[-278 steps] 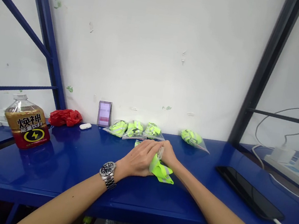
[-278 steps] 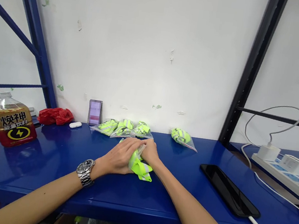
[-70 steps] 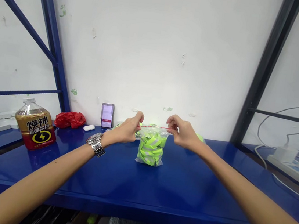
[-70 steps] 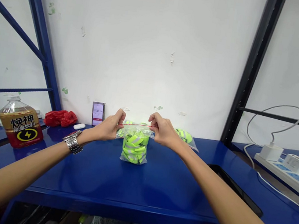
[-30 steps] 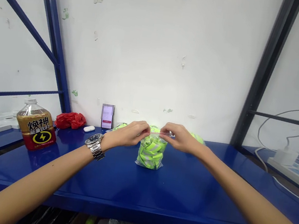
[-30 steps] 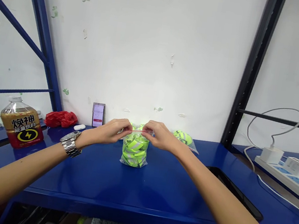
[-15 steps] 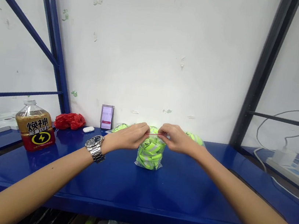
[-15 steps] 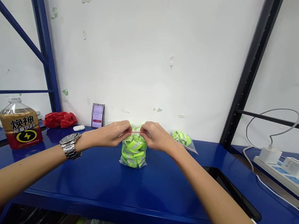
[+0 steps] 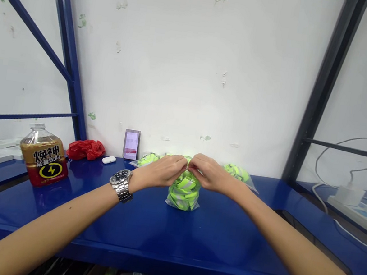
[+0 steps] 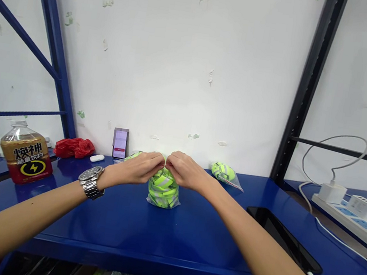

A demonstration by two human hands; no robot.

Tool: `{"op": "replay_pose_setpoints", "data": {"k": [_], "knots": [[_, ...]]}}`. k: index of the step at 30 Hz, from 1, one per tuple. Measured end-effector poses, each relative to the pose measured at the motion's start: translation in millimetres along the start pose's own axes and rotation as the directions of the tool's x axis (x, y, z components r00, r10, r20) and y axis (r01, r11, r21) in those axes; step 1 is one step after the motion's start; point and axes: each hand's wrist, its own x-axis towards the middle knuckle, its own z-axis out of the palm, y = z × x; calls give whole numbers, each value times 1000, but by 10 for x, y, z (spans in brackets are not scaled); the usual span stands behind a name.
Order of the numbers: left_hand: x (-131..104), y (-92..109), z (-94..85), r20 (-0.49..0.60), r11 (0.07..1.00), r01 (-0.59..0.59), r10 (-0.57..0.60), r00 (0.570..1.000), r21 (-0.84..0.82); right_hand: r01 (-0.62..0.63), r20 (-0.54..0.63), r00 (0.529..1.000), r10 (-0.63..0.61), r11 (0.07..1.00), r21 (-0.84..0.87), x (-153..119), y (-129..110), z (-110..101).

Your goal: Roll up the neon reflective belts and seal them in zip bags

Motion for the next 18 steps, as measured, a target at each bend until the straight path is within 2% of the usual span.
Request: {"op": "replay_pose_setpoints", "data": {"k": [3, 8, 14, 18], "knots": [[7, 17, 16, 9, 1000, 7, -7, 1000, 23, 4, 2, 1000, -3, 999, -41, 1, -11, 33], [23, 33, -11, 29, 995, 62, -60, 998, -77, -90, -13, 996, 89, 995, -49, -14, 15, 34], [-98, -124, -98, 67, 978, 140, -131, 989, -155, -198, -37, 980, 198, 980, -4, -152, 107, -109], [-188, -169, -100, 94, 983, 162, -154, 984, -86, -230, -60, 971, 230, 973, 7, -202, 133, -92]]}}
